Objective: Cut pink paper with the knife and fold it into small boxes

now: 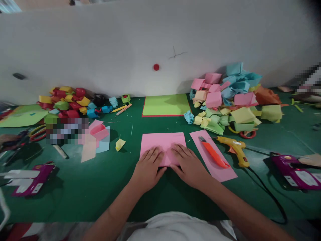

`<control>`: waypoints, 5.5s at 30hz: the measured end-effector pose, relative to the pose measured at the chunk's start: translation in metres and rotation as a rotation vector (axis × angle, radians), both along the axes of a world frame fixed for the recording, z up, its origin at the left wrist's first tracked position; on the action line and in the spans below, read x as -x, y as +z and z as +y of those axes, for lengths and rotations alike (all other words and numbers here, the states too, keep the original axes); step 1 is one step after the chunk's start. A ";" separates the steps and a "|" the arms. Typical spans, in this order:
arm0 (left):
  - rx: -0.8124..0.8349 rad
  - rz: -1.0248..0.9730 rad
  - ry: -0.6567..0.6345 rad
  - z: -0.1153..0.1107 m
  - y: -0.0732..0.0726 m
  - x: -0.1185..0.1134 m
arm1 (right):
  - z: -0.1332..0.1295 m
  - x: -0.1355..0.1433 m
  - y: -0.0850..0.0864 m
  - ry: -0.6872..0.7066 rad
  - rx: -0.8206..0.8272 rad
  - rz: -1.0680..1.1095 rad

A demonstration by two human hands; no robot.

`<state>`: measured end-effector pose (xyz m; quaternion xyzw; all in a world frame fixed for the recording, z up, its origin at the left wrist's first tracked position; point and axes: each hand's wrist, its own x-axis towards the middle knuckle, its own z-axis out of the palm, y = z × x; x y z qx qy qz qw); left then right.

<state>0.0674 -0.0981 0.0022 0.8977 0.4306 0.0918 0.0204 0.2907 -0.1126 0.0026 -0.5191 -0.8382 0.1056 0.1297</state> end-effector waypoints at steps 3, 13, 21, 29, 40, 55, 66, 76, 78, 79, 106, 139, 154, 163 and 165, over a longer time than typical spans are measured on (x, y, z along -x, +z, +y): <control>0.001 0.003 -0.010 -0.001 -0.004 0.000 | 0.000 0.000 -0.006 -0.015 -0.025 -0.026; -0.004 0.008 -0.002 -0.001 -0.004 0.002 | 0.000 0.000 -0.008 -0.020 -0.060 -0.067; 0.001 0.011 -0.047 -0.001 0.000 0.001 | 0.008 -0.002 -0.003 -0.007 -0.027 -0.074; -0.007 0.054 -0.049 -0.003 0.013 0.001 | 0.026 0.000 0.012 -0.010 0.012 -0.117; 0.033 -0.038 -0.003 -0.013 0.008 -0.002 | 0.029 0.000 0.011 -0.038 0.030 -0.138; 0.026 -0.061 0.059 -0.018 0.008 -0.006 | 0.021 0.001 0.004 -0.055 -0.001 -0.099; 0.013 -0.078 0.069 -0.012 0.009 -0.006 | 0.020 0.001 -0.001 -0.059 -0.023 -0.096; 0.020 -0.105 0.070 -0.009 0.008 -0.005 | 0.020 0.001 -0.002 -0.050 -0.034 -0.090; 0.022 -0.112 0.071 -0.009 0.008 -0.004 | 0.020 0.001 -0.002 -0.049 -0.035 -0.089; 0.022 -0.115 0.072 -0.009 0.008 -0.004 | 0.020 0.001 -0.003 -0.048 -0.035 -0.089; -0.008 -0.084 0.136 -0.007 0.002 0.001 | 0.018 0.001 -0.005 -0.059 -0.034 -0.093; -0.018 -0.025 0.137 -0.004 -0.004 0.001 | 0.018 0.004 -0.003 -0.072 -0.045 -0.104; -0.029 0.063 0.041 -0.007 -0.008 0.007 | 0.016 0.005 -0.008 -0.090 -0.067 -0.136; 0.003 0.084 0.013 -0.006 -0.007 0.009 | 0.014 0.005 -0.019 -0.093 -0.107 -0.183; 0.021 0.090 0.012 -0.006 -0.006 0.009 | 0.014 0.005 -0.017 -0.092 -0.108 -0.188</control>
